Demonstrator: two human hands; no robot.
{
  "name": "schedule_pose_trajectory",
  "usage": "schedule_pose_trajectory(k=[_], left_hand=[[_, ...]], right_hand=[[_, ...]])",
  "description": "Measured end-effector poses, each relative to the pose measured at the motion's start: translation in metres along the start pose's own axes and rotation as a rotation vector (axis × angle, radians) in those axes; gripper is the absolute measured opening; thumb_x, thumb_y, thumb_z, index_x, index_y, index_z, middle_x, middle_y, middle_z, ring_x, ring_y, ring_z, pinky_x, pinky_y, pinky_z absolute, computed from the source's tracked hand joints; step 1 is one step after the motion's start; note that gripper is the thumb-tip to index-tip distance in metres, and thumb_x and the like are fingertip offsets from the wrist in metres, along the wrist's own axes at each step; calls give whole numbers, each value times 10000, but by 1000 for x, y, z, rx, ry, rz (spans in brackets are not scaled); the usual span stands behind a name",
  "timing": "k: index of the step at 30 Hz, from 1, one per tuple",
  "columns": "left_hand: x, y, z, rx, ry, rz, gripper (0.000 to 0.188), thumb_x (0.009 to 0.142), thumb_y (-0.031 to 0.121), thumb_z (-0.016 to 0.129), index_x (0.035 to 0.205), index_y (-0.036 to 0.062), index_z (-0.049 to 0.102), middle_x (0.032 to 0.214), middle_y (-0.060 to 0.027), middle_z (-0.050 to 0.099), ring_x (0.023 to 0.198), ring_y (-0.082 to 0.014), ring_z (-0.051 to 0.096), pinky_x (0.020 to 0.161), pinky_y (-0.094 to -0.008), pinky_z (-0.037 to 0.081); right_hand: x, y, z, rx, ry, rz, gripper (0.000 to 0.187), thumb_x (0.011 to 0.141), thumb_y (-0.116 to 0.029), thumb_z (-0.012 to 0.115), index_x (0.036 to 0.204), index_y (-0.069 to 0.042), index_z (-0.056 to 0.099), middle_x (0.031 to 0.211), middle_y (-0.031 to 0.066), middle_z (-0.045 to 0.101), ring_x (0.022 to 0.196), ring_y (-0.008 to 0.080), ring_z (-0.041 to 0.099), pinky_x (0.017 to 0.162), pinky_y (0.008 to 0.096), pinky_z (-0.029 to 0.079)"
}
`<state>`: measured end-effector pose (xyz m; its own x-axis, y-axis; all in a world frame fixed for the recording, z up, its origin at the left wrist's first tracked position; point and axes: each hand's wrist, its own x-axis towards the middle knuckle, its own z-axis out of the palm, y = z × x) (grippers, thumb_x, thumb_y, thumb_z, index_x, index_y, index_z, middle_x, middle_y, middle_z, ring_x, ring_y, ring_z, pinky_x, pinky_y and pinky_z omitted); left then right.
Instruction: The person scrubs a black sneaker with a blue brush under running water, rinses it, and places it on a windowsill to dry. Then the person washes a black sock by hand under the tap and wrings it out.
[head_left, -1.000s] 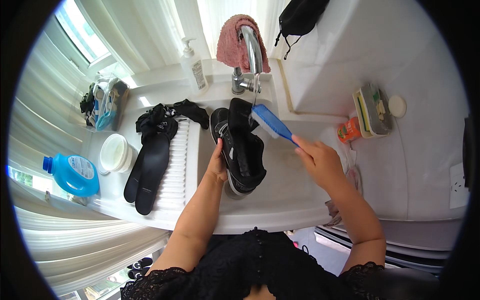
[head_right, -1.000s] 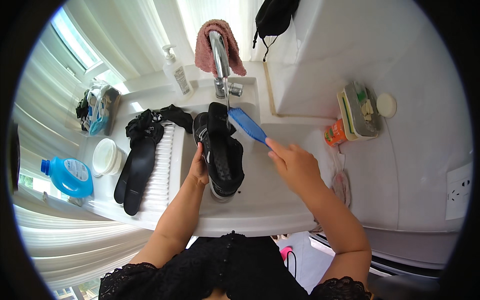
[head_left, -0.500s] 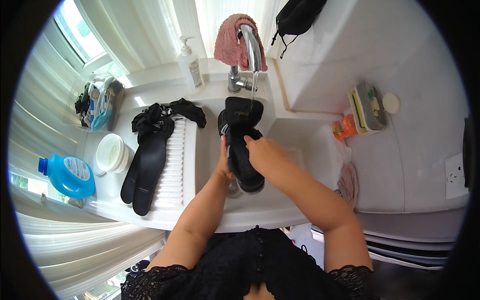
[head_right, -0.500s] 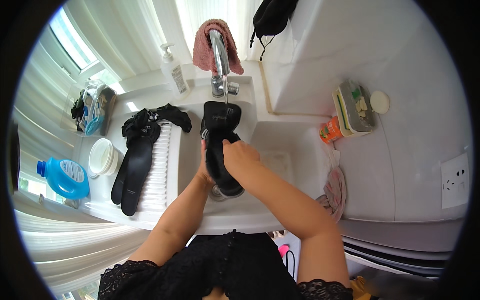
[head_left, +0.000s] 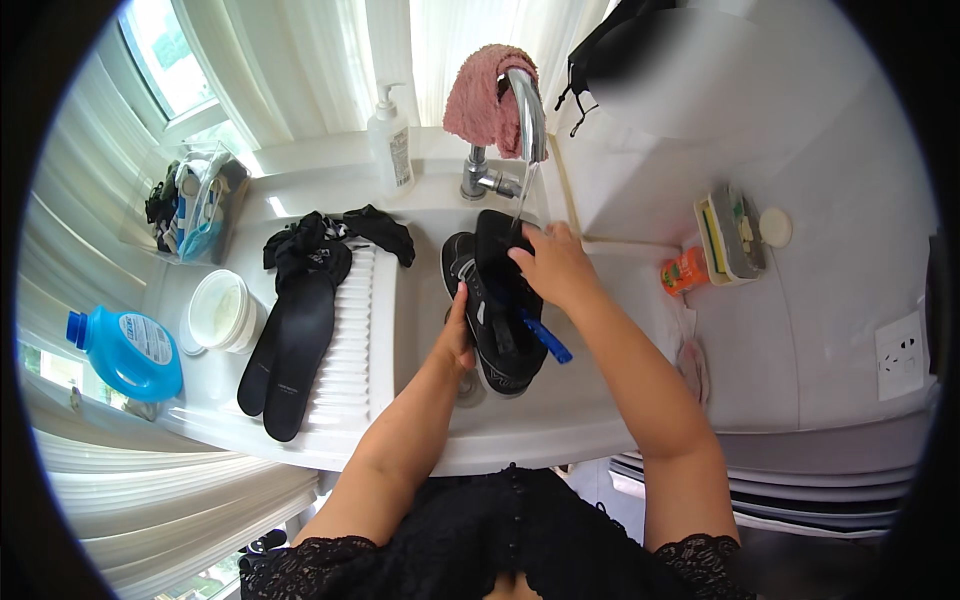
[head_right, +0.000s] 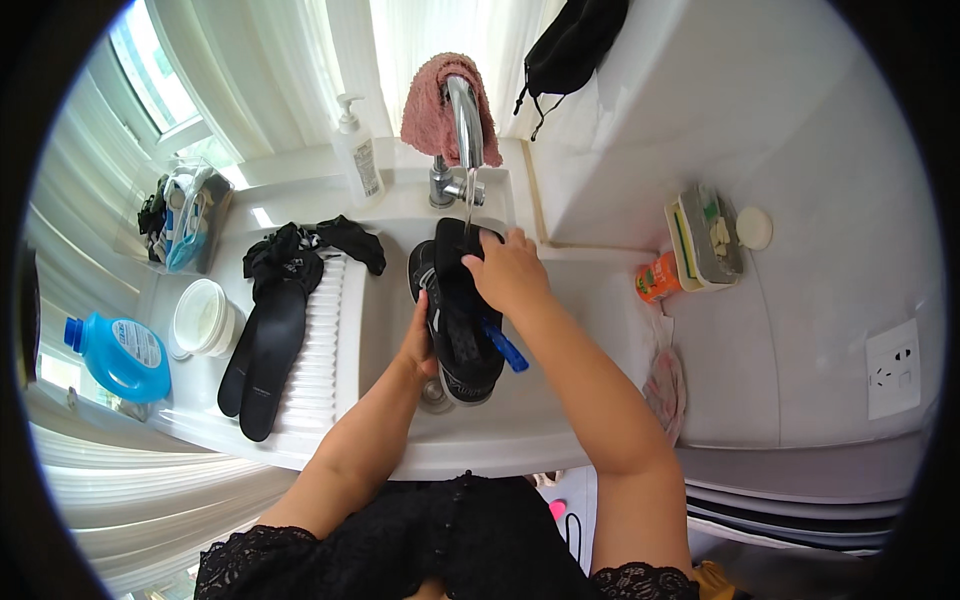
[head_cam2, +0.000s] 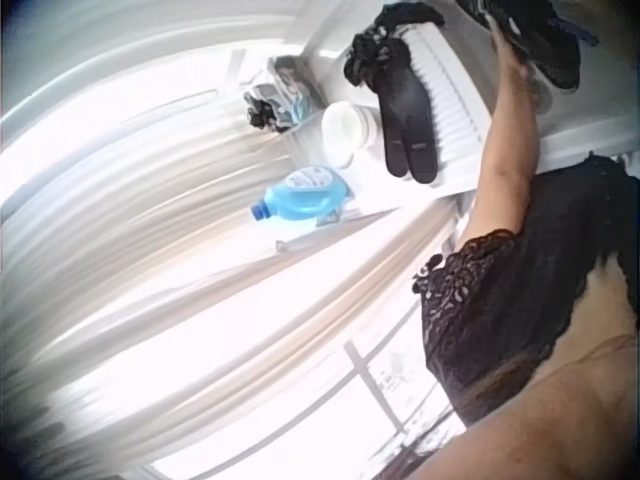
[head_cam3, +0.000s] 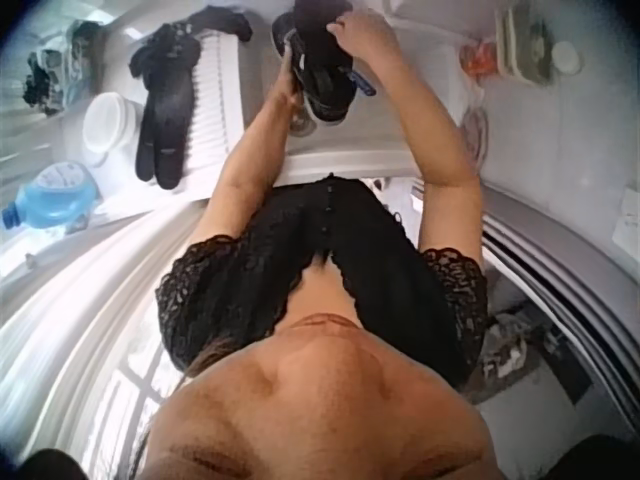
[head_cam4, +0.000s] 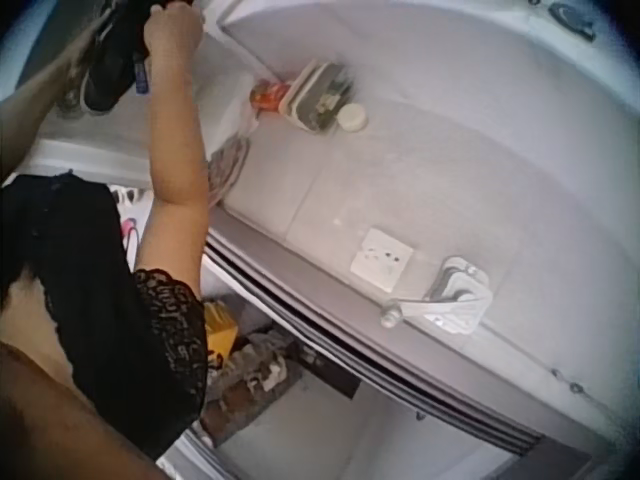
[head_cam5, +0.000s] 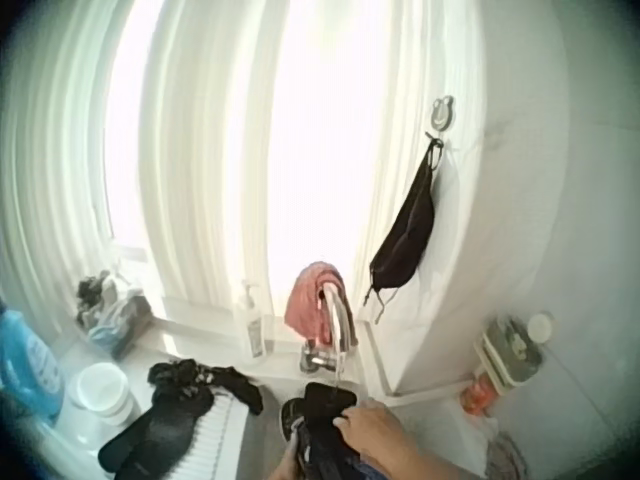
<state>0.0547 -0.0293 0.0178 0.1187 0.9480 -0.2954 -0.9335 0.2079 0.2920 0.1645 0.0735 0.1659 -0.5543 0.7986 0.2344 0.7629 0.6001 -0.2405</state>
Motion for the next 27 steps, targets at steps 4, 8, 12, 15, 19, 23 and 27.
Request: schedule_pose_trajectory(k=[4, 8, 12, 15, 19, 23, 27], left_hand=[[-11, -5, 32, 230, 196, 69, 702, 876, 550, 584, 1361, 57, 460, 1347, -118, 523, 1207, -246, 516, 1042, -376, 385], [-24, -10, 48, 334, 344, 413, 601, 869, 349, 691, 1306, 1, 469, 1222, -114, 581, 1097, -212, 555, 970, -336, 427], [-29, -2, 40, 377, 411, 426, 748, 858, 478, 663, 1370, 0, 400, 1304, -128, 529, 1163, -225, 518, 1019, -350, 392], [-34, 3, 49, 319, 419, 476, 690, 874, 427, 666, 1355, 0, 417, 1284, -120, 543, 1147, -215, 526, 1007, -342, 403], [-32, 4, 48, 309, 437, 569, 504, 866, 300, 704, 1215, -11, 518, 1122, -110, 623, 981, -189, 608, 870, -311, 492], [-29, 0, 49, 349, 438, 547, 462, 860, 284, 713, 1172, -7, 536, 1071, -100, 638, 935, -179, 621, 839, -304, 505], [-32, 11, 46, 362, 448, 525, 474, 838, 271, 738, 1166, -2, 530, 1050, -97, 637, 919, -175, 622, 820, -297, 511]], right_hand=[[17, 1, 58, 124, 171, 141, 606, 843, -593, 544, 1133, -73, 657, 1161, 242, 602, 1163, 390, 513, 998, 434, 381], [41, -6, 64, 415, -180, 384, 625, 862, -609, 465, 1047, -41, 649, 1221, 275, 535, 1146, 448, 466, 978, 517, 372], [44, -22, 77, 555, 76, 326, 573, 913, -514, 420, 932, 8, 653, 1004, 274, 627, 999, 459, 555, 901, 491, 416], [52, -26, 94, 584, 136, 315, 539, 930, -463, 411, 876, 24, 636, 932, 259, 642, 930, 463, 580, 834, 491, 432], [56, -18, 96, 464, 85, 219, 461, 933, -393, 408, 870, 1, 639, 906, 255, 638, 883, 449, 586, 803, 492, 435], [62, 17, 114, 478, -121, 208, 423, 917, -434, 480, 959, -53, 659, 922, 203, 664, 884, 365, 623, 796, 467, 449], [50, -17, 44, 1028, -292, 615, 577, 860, -578, 560, 1066, -44, 631, 1004, 115, 658, 914, 273, 609, 770, 449, 460]])
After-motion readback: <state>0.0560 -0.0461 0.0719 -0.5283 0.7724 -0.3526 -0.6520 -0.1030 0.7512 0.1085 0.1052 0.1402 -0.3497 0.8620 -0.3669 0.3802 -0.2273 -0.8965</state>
